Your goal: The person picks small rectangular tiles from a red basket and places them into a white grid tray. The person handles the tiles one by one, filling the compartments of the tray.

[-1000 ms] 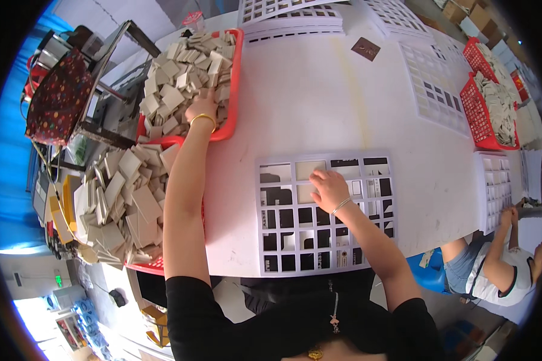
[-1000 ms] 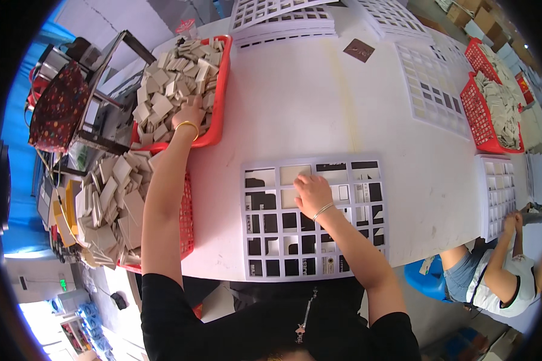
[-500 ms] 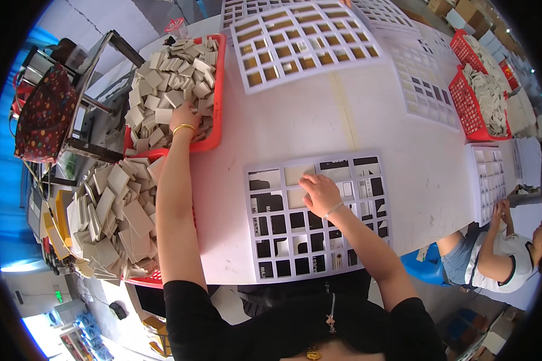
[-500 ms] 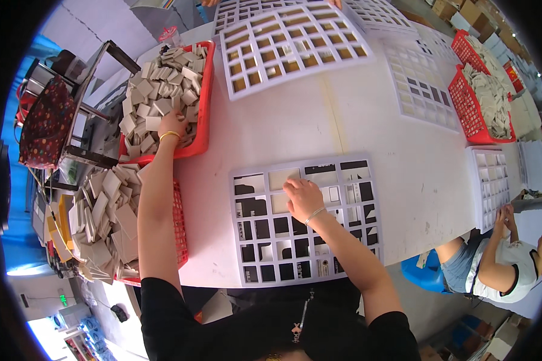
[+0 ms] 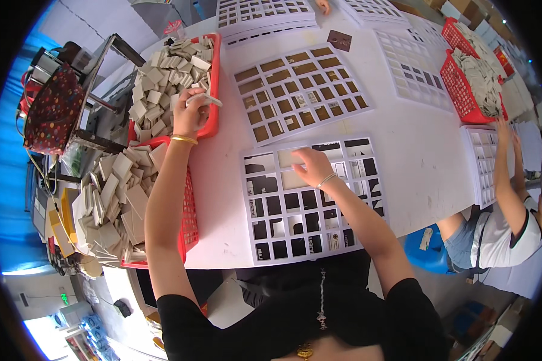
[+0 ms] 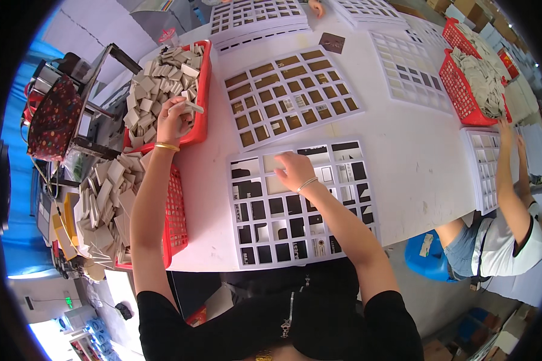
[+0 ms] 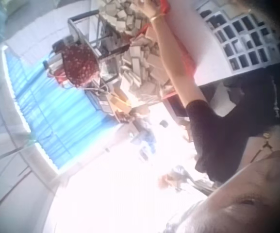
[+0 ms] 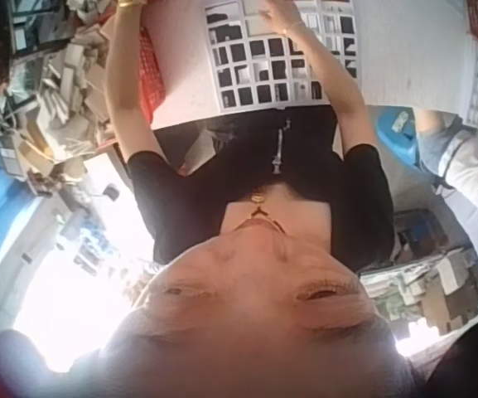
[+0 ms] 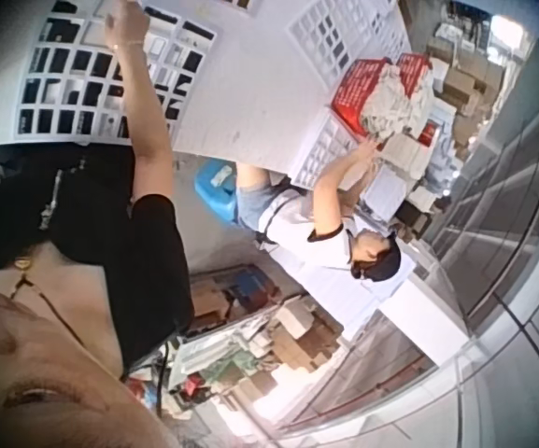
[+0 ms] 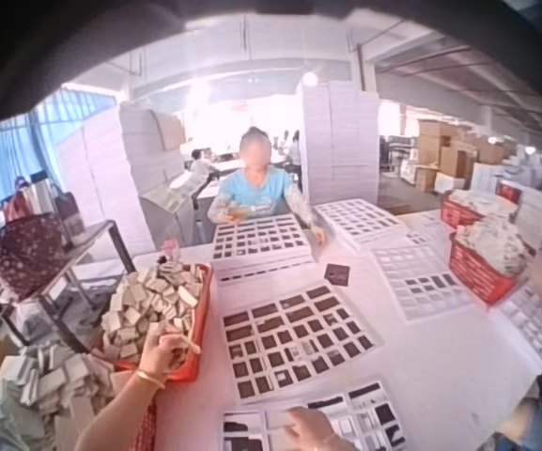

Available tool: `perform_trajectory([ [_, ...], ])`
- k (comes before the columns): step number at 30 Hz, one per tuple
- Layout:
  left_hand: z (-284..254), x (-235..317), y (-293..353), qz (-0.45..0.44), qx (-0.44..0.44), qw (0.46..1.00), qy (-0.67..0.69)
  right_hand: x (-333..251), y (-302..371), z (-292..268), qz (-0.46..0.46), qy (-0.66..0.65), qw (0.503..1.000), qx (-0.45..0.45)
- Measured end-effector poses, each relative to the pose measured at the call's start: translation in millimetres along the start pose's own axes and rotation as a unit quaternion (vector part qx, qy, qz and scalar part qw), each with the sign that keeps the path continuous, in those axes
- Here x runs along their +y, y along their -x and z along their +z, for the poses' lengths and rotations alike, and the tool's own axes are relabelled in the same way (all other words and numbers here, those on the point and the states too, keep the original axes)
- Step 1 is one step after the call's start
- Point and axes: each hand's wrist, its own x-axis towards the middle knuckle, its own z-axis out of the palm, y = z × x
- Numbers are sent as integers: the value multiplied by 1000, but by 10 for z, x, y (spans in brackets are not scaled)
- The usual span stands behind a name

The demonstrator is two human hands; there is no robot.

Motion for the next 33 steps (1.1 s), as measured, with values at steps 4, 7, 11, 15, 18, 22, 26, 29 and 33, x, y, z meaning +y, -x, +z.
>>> perform_trajectory([
  [4,266,13,488,-11,-223,965,139,-655,-159,-336,218,-497,838,52],
  [7,634,-108,955,-89,-250,955,131,-884,-232,-607,253,-672,696,-19],
  [11,838,-330,1393,-132,-241,945,177,-840,-50,-577,178,-550,814,-54],
  [15,786,-526,1799,-141,-98,977,122,-587,271,-598,167,-357,919,-33],
  [18,773,-693,2145,-144,-9,987,72,-407,535,-412,163,-259,949,-71],
  [22,739,-861,2521,-152,108,982,4,-435,633,-159,108,-186,966,-146],
  [26,588,-1026,2776,-156,80,984,0,-349,614,38,35,-127,988,-83],
  [29,560,-1071,2923,-144,114,982,-41,-687,489,-188,210,-217,945,-128],
  [33,548,-1268,2986,-94,128,980,-123,-840,523,-290,279,-326,892,-141],
])
